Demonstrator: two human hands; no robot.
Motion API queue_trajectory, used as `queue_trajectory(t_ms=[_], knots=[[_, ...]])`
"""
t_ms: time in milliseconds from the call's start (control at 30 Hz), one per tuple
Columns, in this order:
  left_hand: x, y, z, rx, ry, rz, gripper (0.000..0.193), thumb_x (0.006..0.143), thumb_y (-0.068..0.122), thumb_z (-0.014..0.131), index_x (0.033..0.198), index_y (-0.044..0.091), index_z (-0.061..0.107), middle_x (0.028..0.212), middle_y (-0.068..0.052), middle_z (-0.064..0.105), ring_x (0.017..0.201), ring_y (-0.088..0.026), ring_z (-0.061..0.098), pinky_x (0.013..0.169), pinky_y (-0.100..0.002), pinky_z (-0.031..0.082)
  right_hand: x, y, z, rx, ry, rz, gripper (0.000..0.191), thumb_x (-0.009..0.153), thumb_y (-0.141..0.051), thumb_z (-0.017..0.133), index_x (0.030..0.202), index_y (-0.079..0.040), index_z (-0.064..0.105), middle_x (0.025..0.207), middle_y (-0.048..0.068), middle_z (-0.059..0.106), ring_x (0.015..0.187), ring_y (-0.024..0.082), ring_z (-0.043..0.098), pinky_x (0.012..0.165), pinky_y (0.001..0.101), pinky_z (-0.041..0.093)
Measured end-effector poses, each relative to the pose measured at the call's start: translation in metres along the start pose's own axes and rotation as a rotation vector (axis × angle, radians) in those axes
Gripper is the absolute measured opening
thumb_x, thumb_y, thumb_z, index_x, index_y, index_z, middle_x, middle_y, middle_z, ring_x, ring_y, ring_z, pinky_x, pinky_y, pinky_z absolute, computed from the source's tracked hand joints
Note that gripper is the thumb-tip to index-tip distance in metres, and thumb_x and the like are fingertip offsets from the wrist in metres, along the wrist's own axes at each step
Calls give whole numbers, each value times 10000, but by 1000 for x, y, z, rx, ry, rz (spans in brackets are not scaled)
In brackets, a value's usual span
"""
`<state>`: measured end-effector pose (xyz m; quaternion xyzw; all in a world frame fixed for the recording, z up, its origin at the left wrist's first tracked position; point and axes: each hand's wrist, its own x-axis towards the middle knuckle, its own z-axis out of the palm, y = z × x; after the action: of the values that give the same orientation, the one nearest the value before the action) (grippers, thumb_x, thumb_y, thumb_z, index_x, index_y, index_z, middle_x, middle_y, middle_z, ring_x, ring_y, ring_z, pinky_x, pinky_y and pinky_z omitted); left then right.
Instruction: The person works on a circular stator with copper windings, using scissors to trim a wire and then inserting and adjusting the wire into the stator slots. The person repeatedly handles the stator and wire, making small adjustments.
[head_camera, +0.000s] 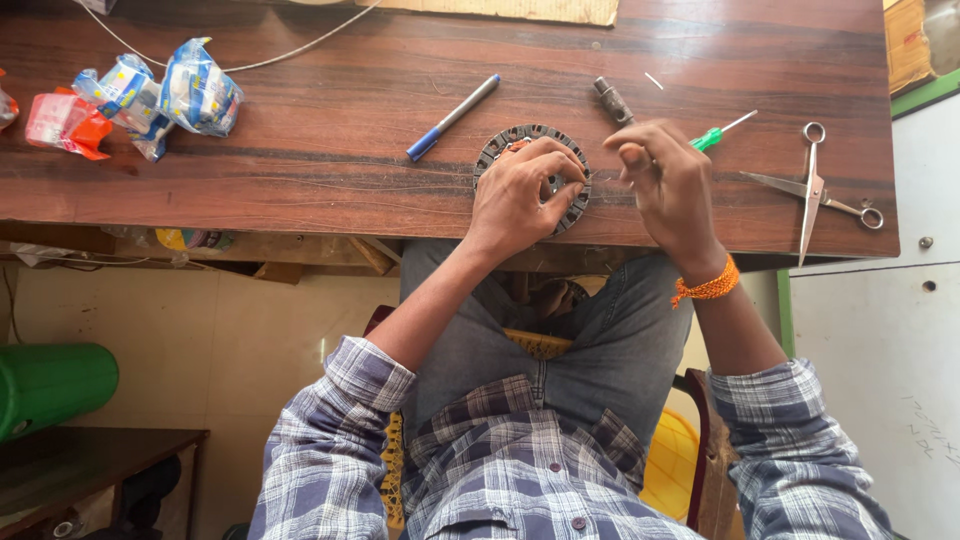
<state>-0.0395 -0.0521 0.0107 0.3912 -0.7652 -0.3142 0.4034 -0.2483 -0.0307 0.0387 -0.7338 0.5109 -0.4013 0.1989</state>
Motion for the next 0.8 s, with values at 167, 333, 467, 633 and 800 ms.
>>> queue_trajectory(t_ms=[167, 333, 467, 633, 800], knots=[[4, -3, 0, 44, 2, 33, 94, 851, 212, 780, 919, 159, 744, 1048, 53, 723, 734, -166, 674, 742, -348, 525, 8, -13, -10, -459, -14, -566, 219, 935, -119, 779, 1142, -134, 708, 1213, 29, 681, 978, 236, 645, 829, 398, 578], [4, -4, 1, 43, -3, 5, 93, 864, 223, 777, 940, 172, 759, 1044, 50, 720, 721, -162, 670, 739, -340, 522, 6, -8, -11, -298, -107, -568, 174, 922, -89, 791, 1070, -116, 704, 1063, 46, 720, 883, 213, 693, 761, 372, 560], [2, -3, 0, 41, 18, 48, 85, 863, 194, 787, 928, 157, 746, 1048, 51, 716, 709, -156, 658, 754, -344, 518, -2, 8, 1, -90, -66, -403, 112, 1008, -119, 759, 1079, -66, 691, 990, 83, 714, 856, 185, 703, 747, 298, 566], [-2, -2, 1, 54, 69, 121, 102, 856, 158, 791, 935, 147, 727, 1060, 54, 711, 703, -146, 652, 784, -345, 528, -9, 23, 8, 633, -304, 505, 245, 1087, -225, 656, 1003, 3, 689, 774, 46, 680, 621, 86, 604, 543, 228, 486], [-2, -2, 2, 40, 103, 166, 107, 874, 172, 789, 959, 159, 725, 1075, 55, 706, 785, -153, 684, 732, -325, 532, -6, 11, 2, 238, -134, 220, 199, 1071, -191, 575, 1117, -51, 708, 938, 27, 704, 697, 87, 640, 612, 223, 533]])
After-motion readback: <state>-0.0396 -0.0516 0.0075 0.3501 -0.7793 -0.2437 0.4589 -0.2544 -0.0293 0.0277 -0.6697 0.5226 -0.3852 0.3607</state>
